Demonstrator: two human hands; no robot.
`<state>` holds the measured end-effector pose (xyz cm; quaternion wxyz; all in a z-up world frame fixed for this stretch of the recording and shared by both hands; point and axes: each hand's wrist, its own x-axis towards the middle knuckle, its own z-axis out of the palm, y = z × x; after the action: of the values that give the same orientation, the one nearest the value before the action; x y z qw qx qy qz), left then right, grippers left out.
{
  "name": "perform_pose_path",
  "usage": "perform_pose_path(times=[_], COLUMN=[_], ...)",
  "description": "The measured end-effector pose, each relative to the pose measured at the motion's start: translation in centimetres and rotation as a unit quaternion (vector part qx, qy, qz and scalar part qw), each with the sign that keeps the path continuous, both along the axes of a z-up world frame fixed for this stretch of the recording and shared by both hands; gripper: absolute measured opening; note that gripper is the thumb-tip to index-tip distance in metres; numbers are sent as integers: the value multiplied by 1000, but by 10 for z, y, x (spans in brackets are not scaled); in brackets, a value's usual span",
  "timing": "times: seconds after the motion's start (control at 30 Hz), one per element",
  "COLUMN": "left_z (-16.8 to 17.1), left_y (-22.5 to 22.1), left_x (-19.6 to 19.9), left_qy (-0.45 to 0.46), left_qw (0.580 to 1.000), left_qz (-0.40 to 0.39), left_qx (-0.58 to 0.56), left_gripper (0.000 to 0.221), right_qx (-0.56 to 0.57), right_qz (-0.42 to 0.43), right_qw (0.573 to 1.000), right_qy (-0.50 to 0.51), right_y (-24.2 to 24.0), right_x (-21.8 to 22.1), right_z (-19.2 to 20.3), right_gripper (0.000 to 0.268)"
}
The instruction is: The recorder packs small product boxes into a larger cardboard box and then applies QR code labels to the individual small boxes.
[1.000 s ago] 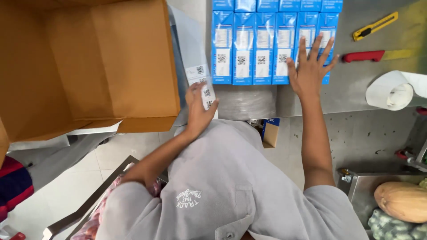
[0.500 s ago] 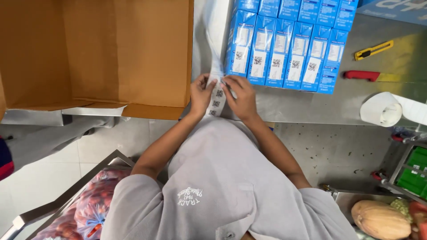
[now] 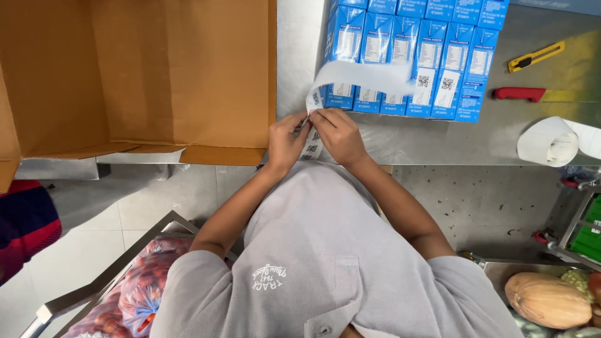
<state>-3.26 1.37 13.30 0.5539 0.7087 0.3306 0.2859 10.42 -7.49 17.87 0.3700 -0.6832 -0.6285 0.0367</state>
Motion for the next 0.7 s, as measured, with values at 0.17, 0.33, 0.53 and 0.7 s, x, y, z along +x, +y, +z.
perform_pose_path(times=[0.17,0.33,0.53,0.7], left_z=[3,-4,2,6], left_y=[4,7,7,6], left_x=[-4,-8,-9,-11], left_qy=[32,25,8,19], left_qw=[997,990,999,999], left_qz=[-20,-44,-29,-21], left_qx=[72,133,30,-40], left_gripper=[20,20,18,15], right_qx=[2,28,20,20], right_qz=[64,92,60,103], right_qw=[993,981,998,994], right_qy=[-101,-168,-7,13], right_y=[2,5,11,6], right_x=[9,15,17,21], right_z=[0,-15,-12,-6], right_gripper=[26,24,17,22])
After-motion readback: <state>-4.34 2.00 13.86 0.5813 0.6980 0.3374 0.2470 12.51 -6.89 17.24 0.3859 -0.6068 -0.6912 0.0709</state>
